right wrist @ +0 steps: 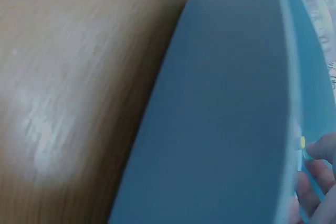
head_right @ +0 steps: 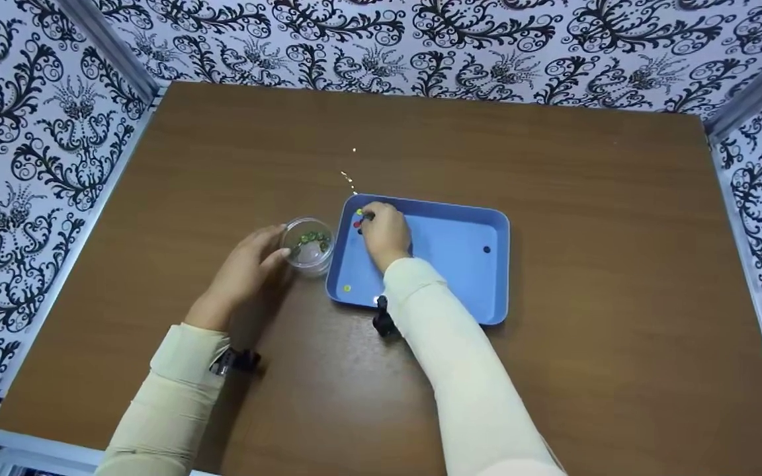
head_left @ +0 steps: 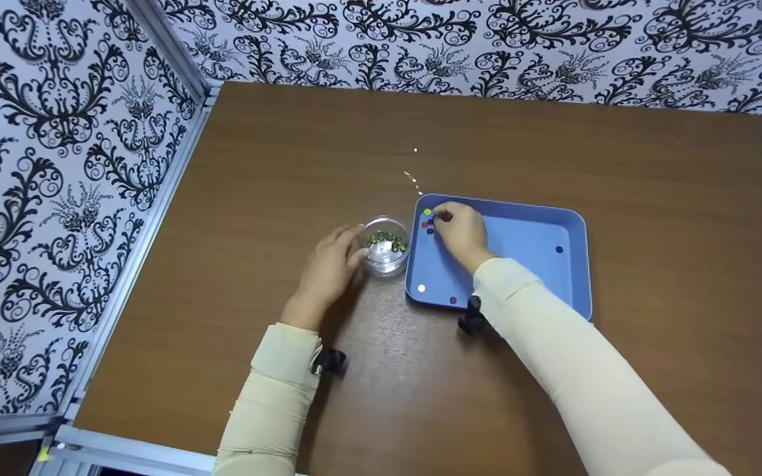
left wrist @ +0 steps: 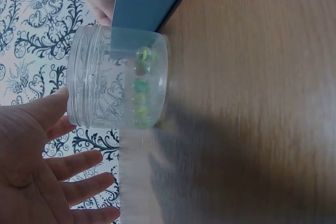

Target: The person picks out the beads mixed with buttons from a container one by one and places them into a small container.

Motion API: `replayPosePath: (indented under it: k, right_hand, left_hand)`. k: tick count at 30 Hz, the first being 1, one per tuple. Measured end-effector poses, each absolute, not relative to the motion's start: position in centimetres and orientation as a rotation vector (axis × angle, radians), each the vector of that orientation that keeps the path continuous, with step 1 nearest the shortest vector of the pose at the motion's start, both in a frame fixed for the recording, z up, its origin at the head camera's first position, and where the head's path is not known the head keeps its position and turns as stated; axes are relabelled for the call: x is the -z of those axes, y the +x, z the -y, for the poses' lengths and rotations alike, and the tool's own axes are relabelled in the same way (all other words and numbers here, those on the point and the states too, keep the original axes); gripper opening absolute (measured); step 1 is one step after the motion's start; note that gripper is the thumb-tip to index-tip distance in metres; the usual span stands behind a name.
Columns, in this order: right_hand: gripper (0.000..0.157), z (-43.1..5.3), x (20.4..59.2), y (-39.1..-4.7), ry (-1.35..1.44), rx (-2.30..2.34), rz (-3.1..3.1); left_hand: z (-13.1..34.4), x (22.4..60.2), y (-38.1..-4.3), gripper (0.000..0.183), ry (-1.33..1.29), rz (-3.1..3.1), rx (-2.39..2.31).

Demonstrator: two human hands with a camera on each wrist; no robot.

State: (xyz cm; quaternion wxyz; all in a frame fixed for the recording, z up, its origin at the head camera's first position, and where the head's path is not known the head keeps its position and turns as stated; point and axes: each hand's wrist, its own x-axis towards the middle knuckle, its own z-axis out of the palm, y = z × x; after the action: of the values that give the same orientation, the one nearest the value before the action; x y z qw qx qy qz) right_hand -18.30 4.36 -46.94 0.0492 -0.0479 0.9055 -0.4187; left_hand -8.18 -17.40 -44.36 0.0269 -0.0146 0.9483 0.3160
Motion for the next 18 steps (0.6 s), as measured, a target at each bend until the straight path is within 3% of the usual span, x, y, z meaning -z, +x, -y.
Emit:
replayPosePath:
  k: [9,18]
  right_hand:
    - [0.026,-5.1,45.9,-18.2,-0.153,1.422,-2.651]
    - [0.032,-5.8,45.2,-18.2,0.098,1.59,-2.384]
  left_hand:
    - [17.6,44.5,-8.4,0.047,-0.053,-2.89,-1.014]
    - [17.7,44.6,-8.4,0.048,-0.039,-2.855,-1.096]
